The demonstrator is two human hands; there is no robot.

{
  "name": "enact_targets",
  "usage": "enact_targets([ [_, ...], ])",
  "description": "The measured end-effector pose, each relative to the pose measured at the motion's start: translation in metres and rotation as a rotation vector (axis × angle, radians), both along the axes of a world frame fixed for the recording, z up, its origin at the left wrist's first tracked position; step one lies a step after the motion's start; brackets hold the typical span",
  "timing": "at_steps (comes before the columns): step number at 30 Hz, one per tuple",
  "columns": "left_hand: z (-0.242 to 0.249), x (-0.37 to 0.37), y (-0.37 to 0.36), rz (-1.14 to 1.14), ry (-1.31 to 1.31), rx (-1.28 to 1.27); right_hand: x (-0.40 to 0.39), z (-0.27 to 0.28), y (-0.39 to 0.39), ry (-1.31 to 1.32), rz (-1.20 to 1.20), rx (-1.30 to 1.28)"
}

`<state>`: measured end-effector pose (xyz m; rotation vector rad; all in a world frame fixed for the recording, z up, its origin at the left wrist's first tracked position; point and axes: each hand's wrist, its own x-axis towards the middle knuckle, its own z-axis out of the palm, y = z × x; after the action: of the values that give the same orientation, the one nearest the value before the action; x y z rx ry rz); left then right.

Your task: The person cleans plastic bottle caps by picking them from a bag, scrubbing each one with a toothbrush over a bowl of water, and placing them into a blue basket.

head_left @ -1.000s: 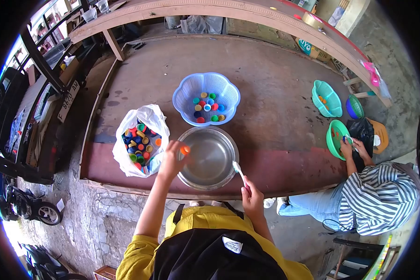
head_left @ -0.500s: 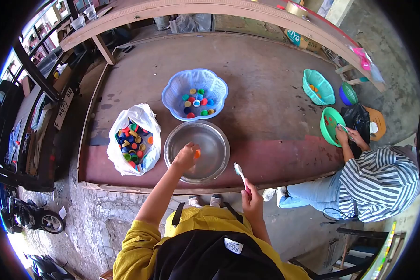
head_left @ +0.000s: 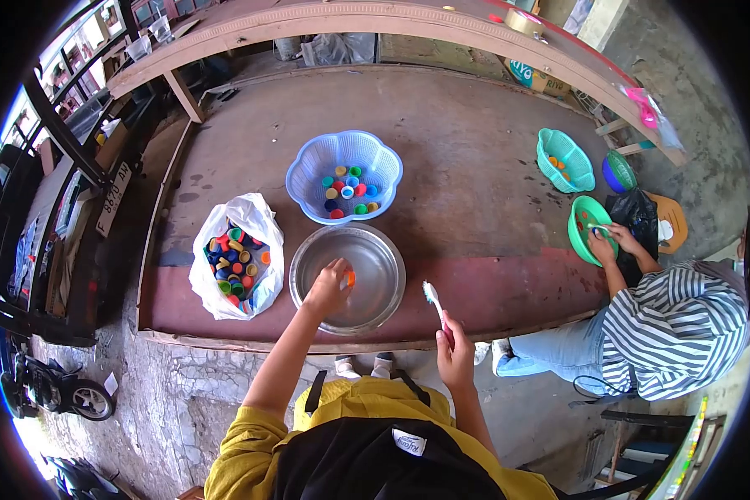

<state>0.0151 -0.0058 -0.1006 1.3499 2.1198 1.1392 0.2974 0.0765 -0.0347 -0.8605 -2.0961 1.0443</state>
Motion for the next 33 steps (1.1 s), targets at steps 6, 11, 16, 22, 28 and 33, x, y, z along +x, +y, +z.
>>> enact_targets([
  [6,0.020,0.009,-0.003,0.083,-0.416,0.157,-0.003,-0.007,-0.004,0.017,0.048,-0.107],
  [11,0.050,0.001,-0.005,0.022,-0.169,0.172,-0.008,0.003,-0.009,-0.041,0.065,-0.103],
  [16,0.130,-0.014,0.002,-0.058,0.107,0.278,-0.012,0.004,-0.008,0.018,0.063,-0.101],
  [22,0.106,-0.013,0.010,0.004,0.049,0.145,-0.008,0.004,-0.009,-0.001,0.043,-0.075],
  [28,0.040,-0.010,0.009,0.020,0.236,-0.042,-0.006,-0.002,-0.014,0.004,0.030,-0.075],
  [33,0.100,-0.012,0.012,0.037,0.196,0.165,-0.006,0.001,-0.012,0.007,0.040,-0.084],
])
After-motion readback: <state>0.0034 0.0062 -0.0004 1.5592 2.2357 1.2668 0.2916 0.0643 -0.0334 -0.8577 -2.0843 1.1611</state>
